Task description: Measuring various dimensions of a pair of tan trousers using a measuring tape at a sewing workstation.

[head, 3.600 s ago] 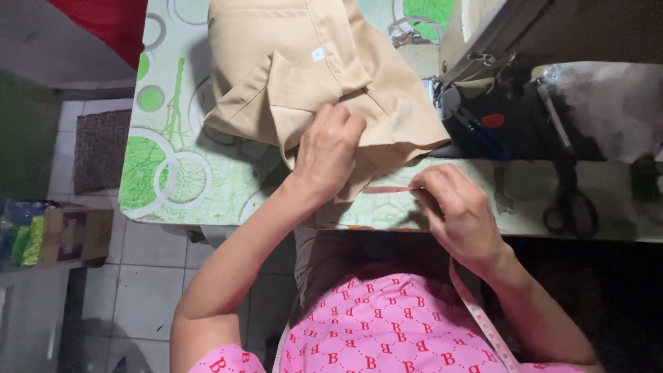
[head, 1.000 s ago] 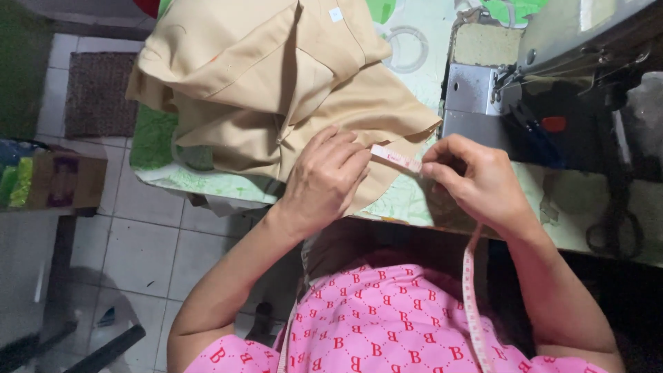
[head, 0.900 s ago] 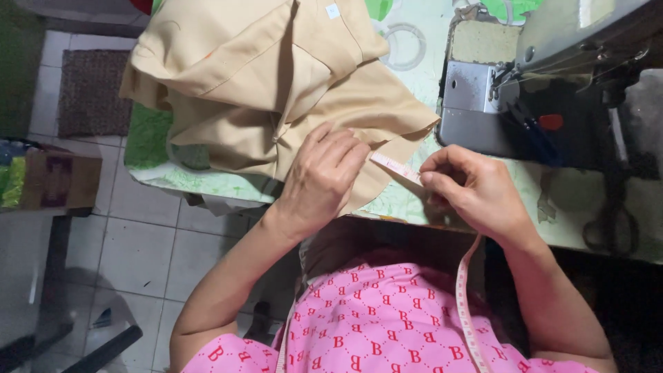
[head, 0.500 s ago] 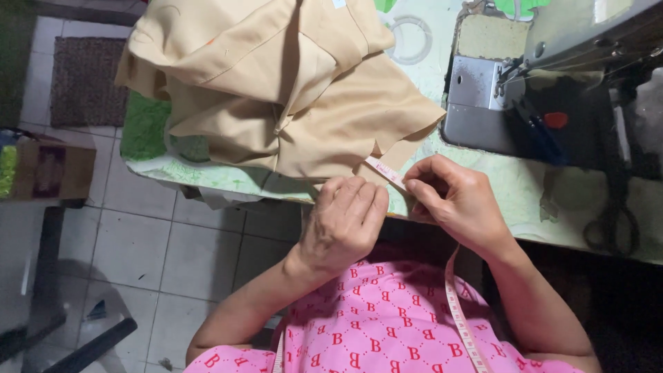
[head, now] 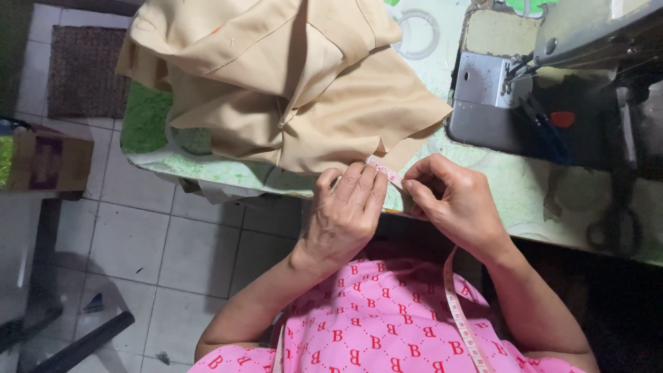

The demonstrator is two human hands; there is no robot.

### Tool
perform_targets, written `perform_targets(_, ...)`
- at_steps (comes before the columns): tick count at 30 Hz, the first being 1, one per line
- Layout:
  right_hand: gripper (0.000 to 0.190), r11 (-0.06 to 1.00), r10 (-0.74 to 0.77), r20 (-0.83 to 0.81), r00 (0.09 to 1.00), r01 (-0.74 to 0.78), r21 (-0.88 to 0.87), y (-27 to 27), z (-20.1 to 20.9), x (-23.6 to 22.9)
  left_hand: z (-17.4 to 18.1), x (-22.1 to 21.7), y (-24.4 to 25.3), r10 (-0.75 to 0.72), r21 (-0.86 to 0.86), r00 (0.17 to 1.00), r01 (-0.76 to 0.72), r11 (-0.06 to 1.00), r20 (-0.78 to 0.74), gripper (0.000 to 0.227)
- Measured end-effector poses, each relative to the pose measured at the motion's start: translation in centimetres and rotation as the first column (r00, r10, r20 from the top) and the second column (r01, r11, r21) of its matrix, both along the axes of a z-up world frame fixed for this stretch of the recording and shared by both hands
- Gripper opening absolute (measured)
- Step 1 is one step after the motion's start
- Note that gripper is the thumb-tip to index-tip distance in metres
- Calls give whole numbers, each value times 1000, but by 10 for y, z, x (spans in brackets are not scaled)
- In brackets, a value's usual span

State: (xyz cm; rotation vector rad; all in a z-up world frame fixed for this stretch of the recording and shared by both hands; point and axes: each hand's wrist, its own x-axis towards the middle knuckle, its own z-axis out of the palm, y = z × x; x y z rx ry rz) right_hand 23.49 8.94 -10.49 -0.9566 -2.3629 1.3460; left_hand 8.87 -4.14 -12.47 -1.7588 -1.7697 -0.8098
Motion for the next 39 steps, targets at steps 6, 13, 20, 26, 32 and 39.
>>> perform_targets(6, 6, 1000, 6, -5, 1000, -6, -9, 0, 2, -2, -4, 1, -1, 9, -40, 1000, -10, 999, -22, 18)
perform_targets(13, 12, 942, 129, 127, 983, -162, 293, 9, 7, 0, -4, 1, -1, -5, -75, 1000, 3, 997, -28, 16)
perform_targets(20, 32, 718, 394, 201, 897, -437, 542, 17, 29, -31, -4, 5, 1, -21, -89, 1000, 20, 996, -9, 13)
perform_targets(26, 30, 716, 378, 177, 909, -408, 566, 32, 32, -40, 5, 6, 0, -10, -133, 1000, 9, 991, -10, 10)
perform_targets(32, 22, 818, 139, 124, 982, -184, 545, 66, 40, 43, 13, 3, -2, 24, -314, 999, -33, 949, -33, 19)
perform_targets(39, 30, 547, -268, 273, 924, -87, 833, 161, -16, 115, 15, 6, -1, 36, -353, 998, -53, 934, -55, 19)
